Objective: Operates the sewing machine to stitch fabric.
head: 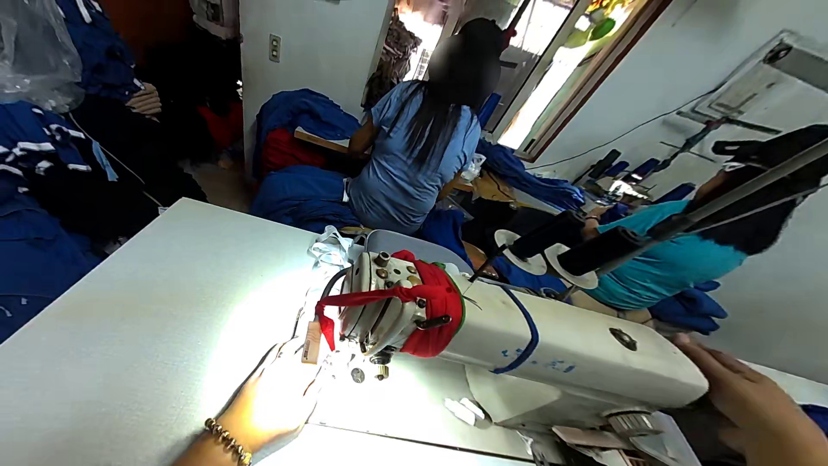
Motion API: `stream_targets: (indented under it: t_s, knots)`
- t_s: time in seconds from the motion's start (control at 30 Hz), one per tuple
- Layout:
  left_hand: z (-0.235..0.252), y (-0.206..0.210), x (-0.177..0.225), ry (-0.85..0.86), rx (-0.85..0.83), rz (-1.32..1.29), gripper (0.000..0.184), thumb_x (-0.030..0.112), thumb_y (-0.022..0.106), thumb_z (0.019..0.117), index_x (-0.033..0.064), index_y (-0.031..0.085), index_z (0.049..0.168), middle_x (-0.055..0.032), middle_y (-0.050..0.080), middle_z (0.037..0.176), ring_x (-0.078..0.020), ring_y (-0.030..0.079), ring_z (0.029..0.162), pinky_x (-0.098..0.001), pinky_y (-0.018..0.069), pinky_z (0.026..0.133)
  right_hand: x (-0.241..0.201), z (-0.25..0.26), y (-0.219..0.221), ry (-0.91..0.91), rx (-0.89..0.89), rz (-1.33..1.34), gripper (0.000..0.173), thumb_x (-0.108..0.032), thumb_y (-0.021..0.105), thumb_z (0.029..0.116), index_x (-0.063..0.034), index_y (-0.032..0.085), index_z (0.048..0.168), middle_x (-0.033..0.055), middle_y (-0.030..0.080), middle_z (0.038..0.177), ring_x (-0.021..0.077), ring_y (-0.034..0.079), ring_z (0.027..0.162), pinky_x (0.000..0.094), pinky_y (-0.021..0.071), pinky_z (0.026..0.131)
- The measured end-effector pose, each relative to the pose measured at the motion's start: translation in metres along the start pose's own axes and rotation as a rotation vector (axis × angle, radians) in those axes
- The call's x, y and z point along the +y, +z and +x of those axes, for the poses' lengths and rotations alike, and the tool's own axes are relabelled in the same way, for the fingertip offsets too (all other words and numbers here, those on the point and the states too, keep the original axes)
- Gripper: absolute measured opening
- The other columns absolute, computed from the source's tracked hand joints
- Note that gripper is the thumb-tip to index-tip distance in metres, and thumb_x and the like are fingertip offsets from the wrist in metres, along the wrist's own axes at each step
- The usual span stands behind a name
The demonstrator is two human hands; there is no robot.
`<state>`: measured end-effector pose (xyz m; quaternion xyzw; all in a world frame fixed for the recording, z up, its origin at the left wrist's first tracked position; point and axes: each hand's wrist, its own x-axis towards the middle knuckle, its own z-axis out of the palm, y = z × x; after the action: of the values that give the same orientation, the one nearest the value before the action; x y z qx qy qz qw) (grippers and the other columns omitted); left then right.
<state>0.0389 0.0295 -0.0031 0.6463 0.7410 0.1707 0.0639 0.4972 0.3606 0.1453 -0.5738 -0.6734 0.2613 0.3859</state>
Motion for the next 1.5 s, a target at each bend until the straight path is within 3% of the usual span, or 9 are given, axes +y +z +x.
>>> stream_targets:
  t_s: [0.3,0.53,0.73,0.8,0.83,0.9,0.97,1.07,1.5]
  knots:
    - [0.001,-0.006,0.0,-0.018,-0.093,-0.026,0.052,0.038,0.03,0.1063,0.0205,0.057,0.147,-0.0036,0.051,0.155,-0.0248,0.033,0.151,-0.0461,0.0198,0.125,0.046,0.007,-0.003,-0.257,-0.067,0.528,0.028,-0.013,0.041,0.1027,-0.0107,0.065,0.117,-0.0024,0.073,0.122,0.0109,0.068,0.113,0.0326,0.0561,0.097]
    - [0.001,-0.004,-0.001,0.004,-0.064,-0.04,0.05,0.038,0.032,0.1063,0.0209,0.062,0.142,-0.0036,0.056,0.15,-0.0252,0.036,0.15,-0.0454,0.0234,0.124,0.019,0.003,-0.007,0.114,-0.157,0.352,0.044,-0.03,0.031,0.1041,-0.0171,0.052,0.141,-0.0021,0.068,0.12,0.0118,0.067,0.108,0.0407,0.0566,0.093]
    - [0.001,-0.011,0.001,-0.016,-0.123,-0.068,0.051,0.037,0.031,0.1065,0.0206,0.054,0.149,-0.0086,0.053,0.152,-0.0274,0.035,0.151,-0.0458,0.0218,0.125,0.056,-0.02,0.013,-0.389,-0.05,0.804,0.03,-0.018,0.051,0.097,-0.0125,0.054,0.127,-0.0046,0.068,0.126,0.0081,0.063,0.118,0.0303,0.051,0.103]
    - [0.0,-0.003,-0.002,0.015,-0.019,-0.055,0.05,0.036,0.034,0.1055,0.0194,0.058,0.146,-0.01,0.058,0.147,-0.0287,0.041,0.147,-0.0462,0.0279,0.122,0.12,0.018,-0.014,-0.707,-0.416,0.993,0.032,-0.019,0.049,0.1032,-0.0056,0.061,0.13,0.0031,0.07,0.119,0.0126,0.069,0.106,0.0314,0.0568,0.093]
    - [0.0,-0.001,-0.003,0.032,0.011,-0.042,0.049,0.036,0.035,0.1052,0.0192,0.06,0.145,-0.0094,0.06,0.145,-0.0288,0.044,0.145,-0.0463,0.0301,0.12,0.121,0.014,-0.006,-0.6,-0.192,1.154,0.033,-0.026,0.057,0.0988,-0.0018,0.072,0.115,0.0066,0.075,0.096,0.0158,0.073,0.082,0.0336,0.0611,0.075]
    - [0.001,-0.001,-0.004,0.047,0.009,-0.043,0.048,0.035,0.036,0.1052,0.0187,0.061,0.142,-0.0083,0.061,0.143,-0.029,0.045,0.144,-0.0469,0.0308,0.12,0.125,0.027,-0.031,-0.589,-0.339,0.952,0.037,-0.026,0.041,0.1098,0.0003,0.053,0.132,0.0075,0.069,0.119,0.0168,0.068,0.106,0.0383,0.0553,0.095]
    - [0.0,-0.003,-0.003,0.041,-0.04,-0.058,0.048,0.035,0.034,0.1064,0.0186,0.06,0.143,-0.0069,0.058,0.147,-0.0278,0.04,0.148,-0.0466,0.0269,0.122,0.047,-0.003,-0.011,-0.155,0.01,0.514,0.031,-0.031,0.039,0.11,-0.0075,0.055,0.124,-0.0085,0.068,0.104,0.0002,0.066,0.097,0.0272,0.0554,0.091]
    - [-0.002,-0.002,-0.002,0.048,-0.055,-0.079,0.048,0.034,0.034,0.107,0.0161,0.059,0.144,-0.007,0.056,0.15,-0.0275,0.038,0.149,-0.0486,0.0235,0.124,-0.004,-0.006,0.002,0.171,0.072,0.032,0.055,-0.051,0.047,0.1039,-0.0027,0.062,0.124,0.0036,0.07,0.106,0.0098,0.068,0.096,0.0386,0.0571,0.089]
    - [-0.024,-0.009,0.003,0.192,0.042,-0.152,0.045,0.032,0.039,0.1082,0.0093,0.059,0.142,-0.0113,0.058,0.146,-0.0327,0.051,0.139,-0.0536,0.0392,0.114,0.008,0.006,0.005,0.121,0.131,0.017,0.051,-0.047,0.052,0.103,0.0011,0.065,0.115,0.0063,0.069,0.099,0.0108,0.067,0.088,0.0384,0.0566,0.083]
